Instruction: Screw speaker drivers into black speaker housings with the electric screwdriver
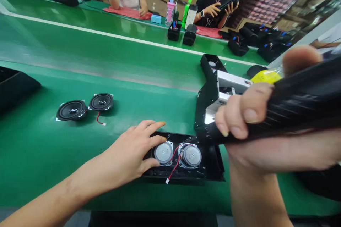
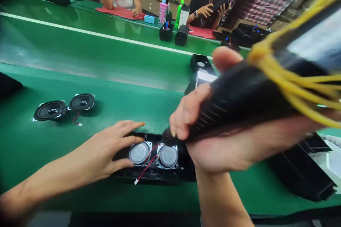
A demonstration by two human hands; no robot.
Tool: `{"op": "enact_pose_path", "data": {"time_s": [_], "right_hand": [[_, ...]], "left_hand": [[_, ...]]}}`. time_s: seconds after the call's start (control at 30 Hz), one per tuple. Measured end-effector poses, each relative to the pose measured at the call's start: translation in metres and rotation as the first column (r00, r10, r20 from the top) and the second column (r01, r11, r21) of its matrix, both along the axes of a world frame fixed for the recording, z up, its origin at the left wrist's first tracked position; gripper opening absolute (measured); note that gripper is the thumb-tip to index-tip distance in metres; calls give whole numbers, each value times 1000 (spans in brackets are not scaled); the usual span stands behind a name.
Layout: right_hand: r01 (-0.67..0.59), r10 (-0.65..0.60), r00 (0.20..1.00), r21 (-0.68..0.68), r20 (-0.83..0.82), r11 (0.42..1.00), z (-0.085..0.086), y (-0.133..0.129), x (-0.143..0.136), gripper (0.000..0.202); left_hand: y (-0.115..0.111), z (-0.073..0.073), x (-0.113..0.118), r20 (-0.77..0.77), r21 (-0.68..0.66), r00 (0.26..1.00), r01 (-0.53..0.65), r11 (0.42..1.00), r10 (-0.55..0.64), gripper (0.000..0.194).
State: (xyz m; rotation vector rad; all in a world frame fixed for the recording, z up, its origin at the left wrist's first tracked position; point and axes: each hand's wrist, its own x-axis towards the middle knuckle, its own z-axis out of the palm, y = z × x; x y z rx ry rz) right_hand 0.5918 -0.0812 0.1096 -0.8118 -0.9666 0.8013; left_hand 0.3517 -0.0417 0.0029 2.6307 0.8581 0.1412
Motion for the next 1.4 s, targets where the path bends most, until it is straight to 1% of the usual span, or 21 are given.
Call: {"op": "enact_pose_path", "data": {"time_s": [0.03,0.07,0.13,0.2,0.3,0.37,0.43,0.6,0.77,0.93,1.17,1.27,1.4], "right_hand": [[-38,39,998,25,-49,999,-3,4,-9,57],[-45,48,996,37,-82,998,-7,7,-16,64],[-33,31,994,-14,-105,999,-16,12,-25,72],[-60,57,994,-34,-89,998,-25,16,-29,74],[-131,131,991,14,-20,991,-35,19,-29,77],[-155,155,988,38,10,987,-38,21,-30,76],[-158,159,987,55,2,986,-40,23,-32,72],[-146,146,987,6,-65,989,-41,23,-37,61],[-167,167,986,12,-14,986,-45,21,-36,65],[-182,182,983,5,17,983,-45,22,-35,63],[-176,176,984,-30,-6,984,-46,26,-36,58],[-193,192,981,-24,-17,981,-48,28,-38,55],[-261,261,965,3,-24,965,-54,28,-40,62]], "left_hand": [[0,1,1,7,-10,1000,3,1000,-3,52],[1,2,1,17,-19,1000,6,1000,-6,50],[1,4,2,34,-30,999,7,1000,-6,46],[1,6,2,33,-33,999,7,999,-6,45],[2,7,2,19,-37,1000,9,999,-9,45],[2,8,2,18,-42,1000,14,999,-13,44],[3,8,2,29,-46,999,17,999,-16,44],[3,8,3,29,-61,1000,8,998,-6,44],[4,7,3,39,-43,999,22,999,-20,43],[4,6,3,41,-42,999,19,999,-17,42],[4,6,2,45,-13,999,31,999,-31,43],[3,6,3,34,-16,999,27,999,-27,42],[4,6,2,28,-26,999,24,999,-24,43]]}}
